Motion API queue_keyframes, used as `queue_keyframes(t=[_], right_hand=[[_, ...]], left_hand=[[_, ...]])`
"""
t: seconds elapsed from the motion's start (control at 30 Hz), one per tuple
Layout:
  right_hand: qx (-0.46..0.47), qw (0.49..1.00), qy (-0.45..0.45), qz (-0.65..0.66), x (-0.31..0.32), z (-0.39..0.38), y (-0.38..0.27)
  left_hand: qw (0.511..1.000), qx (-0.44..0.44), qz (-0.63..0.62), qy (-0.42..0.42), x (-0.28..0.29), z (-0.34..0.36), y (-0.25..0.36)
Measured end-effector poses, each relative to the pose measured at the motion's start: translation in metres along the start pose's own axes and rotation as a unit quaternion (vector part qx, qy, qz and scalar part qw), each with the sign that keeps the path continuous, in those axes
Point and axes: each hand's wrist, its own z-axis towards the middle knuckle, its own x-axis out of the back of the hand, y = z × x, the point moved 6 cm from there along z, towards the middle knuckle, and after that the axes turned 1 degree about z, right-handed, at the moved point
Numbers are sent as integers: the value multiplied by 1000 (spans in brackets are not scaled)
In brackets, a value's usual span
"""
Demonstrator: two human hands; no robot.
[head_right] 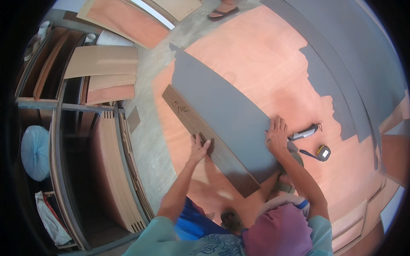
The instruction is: The person kneels on the floor and uses a utility knife to cut a gray flooring sheet. They measure the sheet with a tape measure, use a wooden plank as a straightedge guide, and score the material to create a cut line.
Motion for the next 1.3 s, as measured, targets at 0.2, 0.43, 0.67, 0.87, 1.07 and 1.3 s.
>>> queue_keyframes(t=[0.2, 0.43, 0.67, 0.87, 1.07, 1.3], right_hand=[[-10, 999, -13, 52, 6, 13, -15], [-59, 994, -64, 65, -7, 54, 11], [-79, 993, -86, 4, -11, 51, -3], [-126, 988, -84, 23, -17, 61, -9], [-82, 988, -97, 92, -22, 76, -23], [-36, 995, -51, 77, -46, 127, -56]], left_hand=[[978, 168, 56, 112, -53, 3, 25], [981, 161, 41, 100, -44, 0, 41], [982, 175, 27, 65, -42, 1, 34], [988, 143, -47, 33, -38, -3, 32], [987, 147, -54, 42, -40, -5, 31], [985, 154, -61, 42, -39, -1, 26]])
